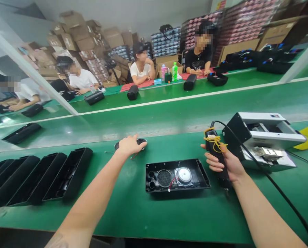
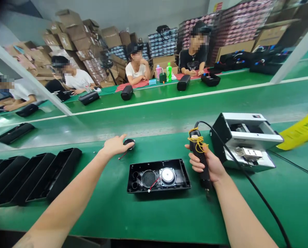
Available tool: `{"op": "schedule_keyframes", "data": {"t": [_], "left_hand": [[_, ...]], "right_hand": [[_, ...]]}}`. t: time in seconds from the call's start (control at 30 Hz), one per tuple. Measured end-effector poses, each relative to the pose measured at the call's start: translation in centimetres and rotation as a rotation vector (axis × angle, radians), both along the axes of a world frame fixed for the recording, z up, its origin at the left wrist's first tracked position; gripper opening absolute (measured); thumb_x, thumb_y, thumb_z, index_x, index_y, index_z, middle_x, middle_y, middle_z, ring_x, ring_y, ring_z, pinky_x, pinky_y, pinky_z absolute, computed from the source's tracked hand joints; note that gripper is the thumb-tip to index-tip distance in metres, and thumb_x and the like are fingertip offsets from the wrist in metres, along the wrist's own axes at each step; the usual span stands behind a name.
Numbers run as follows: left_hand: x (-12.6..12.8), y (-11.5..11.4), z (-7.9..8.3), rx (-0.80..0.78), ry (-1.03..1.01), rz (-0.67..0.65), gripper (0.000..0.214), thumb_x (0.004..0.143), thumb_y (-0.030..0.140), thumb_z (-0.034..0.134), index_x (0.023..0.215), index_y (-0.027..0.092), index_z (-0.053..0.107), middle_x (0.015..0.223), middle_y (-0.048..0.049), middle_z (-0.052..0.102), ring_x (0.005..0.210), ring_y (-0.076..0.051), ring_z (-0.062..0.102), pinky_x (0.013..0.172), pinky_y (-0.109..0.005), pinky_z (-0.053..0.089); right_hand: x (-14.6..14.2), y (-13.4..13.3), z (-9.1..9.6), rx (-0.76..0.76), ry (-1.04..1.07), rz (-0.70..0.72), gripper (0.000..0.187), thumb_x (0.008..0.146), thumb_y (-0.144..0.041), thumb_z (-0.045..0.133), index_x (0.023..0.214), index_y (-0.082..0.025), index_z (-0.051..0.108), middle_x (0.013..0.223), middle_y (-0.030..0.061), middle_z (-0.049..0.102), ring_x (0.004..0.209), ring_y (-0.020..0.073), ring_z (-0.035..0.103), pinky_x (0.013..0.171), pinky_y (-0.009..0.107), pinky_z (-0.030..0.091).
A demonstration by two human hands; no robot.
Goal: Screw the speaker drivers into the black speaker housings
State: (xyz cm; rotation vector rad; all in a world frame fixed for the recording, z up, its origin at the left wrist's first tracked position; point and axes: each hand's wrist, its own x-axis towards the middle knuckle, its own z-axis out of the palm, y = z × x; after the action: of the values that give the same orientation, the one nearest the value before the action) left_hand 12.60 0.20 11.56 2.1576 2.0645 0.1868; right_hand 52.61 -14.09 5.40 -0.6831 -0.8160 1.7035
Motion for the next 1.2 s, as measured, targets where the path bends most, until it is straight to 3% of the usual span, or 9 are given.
{"op": "schedule_keyframes", "data": {"t": [0.17,0.3,0.4,0.57,0.67,0.73,0.87,1.03,1.2], "left_hand": [[3.2,2.7,-0.8,-0.113,-0.052,0.002,0.034,0.100,0.047,0.072,0.114,0.016,0.072,0.119,-0.0082,0.073,0.111,-0.024,0.071,0.102,-0.049,0.058],[1.4,1.2,0.5,0.020,-0.273,-0.063,0.030,0.096,0.043,0.076,0.110,0.017,0.070,0.112,-0.0062,0.073,0.107,-0.023,0.070,0.102,-0.048,0.057],[-1.1,-1.2,0.4,0.184,-0.528,-0.078,0.042,0.089,0.042,0.079,0.119,0.019,0.061,0.116,-0.0069,0.071,0.108,-0.023,0.070,0.099,-0.043,0.058],[-3.9,-6.7,-4.7,0.347,-0.816,-0.016,0.057,0.090,0.055,0.065,0.133,0.024,0.046,0.121,-0.0096,0.066,0.110,-0.022,0.072,0.094,-0.036,0.062],[-4.9,-10.0,-7.5,0.333,-0.816,0.003,0.056,0.091,0.054,0.063,0.134,0.022,0.049,0.121,-0.0111,0.067,0.112,-0.025,0.072,0.094,-0.039,0.063],[-5.7,-11.9,-8.0,0.302,-0.755,0.003,0.051,0.091,0.050,0.066,0.132,0.022,0.056,0.126,-0.0120,0.066,0.118,-0.027,0.070,0.097,-0.041,0.062],[-6.7,-14.5,-6.9,0.252,-0.562,-0.004,0.044,0.088,0.042,0.069,0.128,0.024,0.064,0.132,-0.0124,0.066,0.127,-0.033,0.064,0.107,-0.051,0.057],[-6.0,-13.7,-5.7,0.217,-0.401,-0.011,0.054,0.084,0.045,0.070,0.132,0.021,0.066,0.136,-0.0161,0.067,0.131,-0.041,0.060,0.117,-0.064,0.047],[-5.8,-12.6,-3.7,0.167,-0.413,-0.014,0.047,0.072,0.036,0.073,0.116,0.021,0.074,0.118,-0.0129,0.074,0.096,-0.034,0.074,0.097,-0.059,0.062]], "right_hand": [[0.4,-0.4,1.0,-0.013,0.036,-0.004,0.053,0.100,-0.067,0.071,0.126,-0.021,0.069,0.071,-0.0061,0.036,0.049,0.0085,0.011,0.037,0.016,0.025],[0.0,-0.7,1.9,-0.023,0.052,-0.022,0.062,0.092,-0.070,0.080,0.131,-0.022,0.070,0.070,-0.0065,0.037,0.049,0.0084,0.013,0.038,0.017,0.026],[-0.5,-1.0,2.4,-0.023,0.051,-0.039,0.060,0.090,-0.068,0.082,0.129,-0.024,0.071,0.071,-0.0062,0.037,0.049,0.0083,0.013,0.039,0.018,0.025],[-1.0,-1.6,3.1,-0.008,0.032,-0.066,0.052,0.097,-0.066,0.075,0.128,-0.025,0.073,0.070,-0.0056,0.034,0.048,0.0090,0.009,0.038,0.022,0.018],[-1.2,-2.1,3.4,-0.005,0.015,-0.071,0.051,0.097,-0.067,0.075,0.126,-0.026,0.073,0.069,-0.0062,0.032,0.046,0.0077,0.009,0.037,0.022,0.017],[-1.4,-2.5,3.5,-0.005,0.000,-0.081,0.049,0.096,-0.069,0.074,0.123,-0.028,0.073,0.068,-0.0067,0.031,0.044,0.0072,0.008,0.036,0.021,0.016],[-1.8,-3.2,4.2,-0.013,-0.052,-0.088,0.045,0.099,-0.071,0.065,0.115,-0.029,0.069,0.065,-0.0084,0.026,0.042,0.0076,0.004,0.033,0.022,0.012],[-2.3,-3.4,4.8,-0.013,-0.114,-0.093,0.045,0.097,-0.071,0.064,0.119,-0.031,0.067,0.064,-0.0092,0.026,0.042,0.0075,0.004,0.033,0.021,0.012],[-2.2,-3.2,4.7,0.003,-0.122,-0.120,0.046,0.097,-0.069,0.064,0.122,-0.031,0.067,0.066,-0.0089,0.024,0.044,0.0084,0.005,0.035,0.021,0.012]]}}
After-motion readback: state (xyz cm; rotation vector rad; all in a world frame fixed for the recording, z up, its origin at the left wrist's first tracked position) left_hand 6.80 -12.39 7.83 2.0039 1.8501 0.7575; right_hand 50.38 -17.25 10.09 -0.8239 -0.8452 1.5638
